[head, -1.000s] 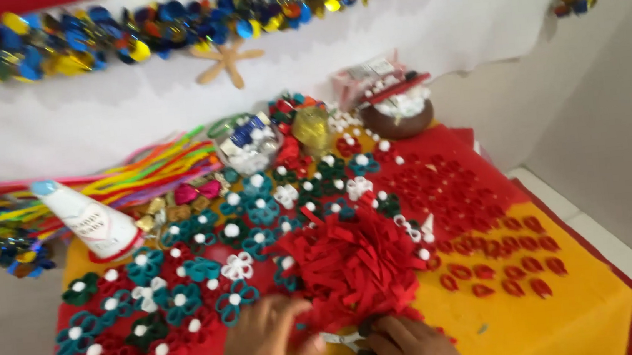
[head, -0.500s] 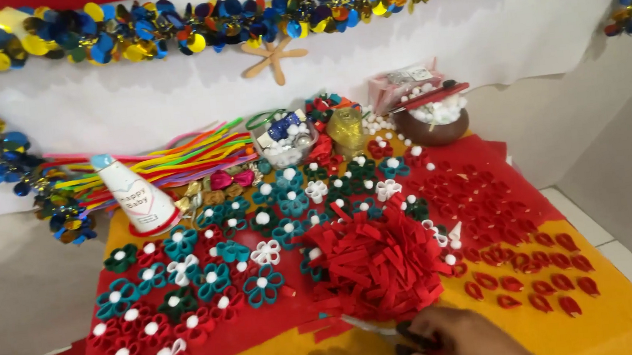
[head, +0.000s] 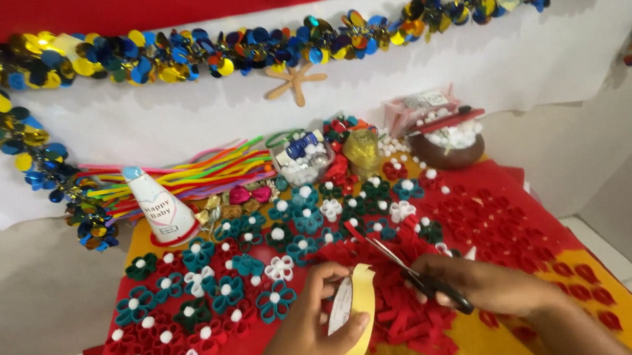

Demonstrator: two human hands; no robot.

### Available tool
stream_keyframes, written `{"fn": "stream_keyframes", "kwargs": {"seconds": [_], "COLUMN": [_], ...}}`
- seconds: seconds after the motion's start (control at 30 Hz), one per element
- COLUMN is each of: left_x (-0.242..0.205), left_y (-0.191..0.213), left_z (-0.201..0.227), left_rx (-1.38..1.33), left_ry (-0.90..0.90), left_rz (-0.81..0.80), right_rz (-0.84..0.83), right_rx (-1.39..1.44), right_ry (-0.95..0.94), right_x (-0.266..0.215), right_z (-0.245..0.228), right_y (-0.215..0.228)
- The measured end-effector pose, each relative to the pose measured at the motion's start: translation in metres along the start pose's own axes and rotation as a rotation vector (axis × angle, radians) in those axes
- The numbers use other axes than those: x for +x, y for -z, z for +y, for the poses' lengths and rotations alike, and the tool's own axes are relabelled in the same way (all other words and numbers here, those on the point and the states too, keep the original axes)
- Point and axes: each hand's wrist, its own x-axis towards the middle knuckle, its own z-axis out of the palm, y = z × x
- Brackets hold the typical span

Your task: Creating decorative flowers by cutting tape and assembling red fabric strips.

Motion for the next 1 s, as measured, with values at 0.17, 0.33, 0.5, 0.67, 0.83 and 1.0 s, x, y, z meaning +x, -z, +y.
{"fn": "stream_keyframes", "kwargs": {"seconds": [0.17,0.33,0.5,0.67,0.83,1.0], "left_x": [0.003,0.0,0.0,-0.002,-0.003,-0.004], "left_y": [0.009,0.009,0.005,0.005,0.005,0.006], "left_z": [-0.019,-0.023,-0.024,-0.013,-0.006,0.0], "left_rx": [-0.055,-0.106,-0.033,-0.036,-0.055,-0.017], "left_ry": [-0.012,-0.034,-0.041,0.05,0.037,-0.012], "left_rz": [0.003,-0.004,-0.058,-0.081,-0.126,-0.14], "right_rz": [0.073,0.029,-0.081,-0.052,-0.08,-0.096], "right_rx": [0.109,0.058,0.095,0.123,0.191,0.307], "right_ry": [-0.18,-0.229,-0.062,-0.09,-0.033,-0.042], "right_x": [0.006,0.007,0.01,0.015,0.017,0.021], "right_z": [0.006,0.005,0.022,0.024,0.033,0.04], "right_y": [-0.015,-0.02,-0.02,-0.021,-0.019,-0.016]}}
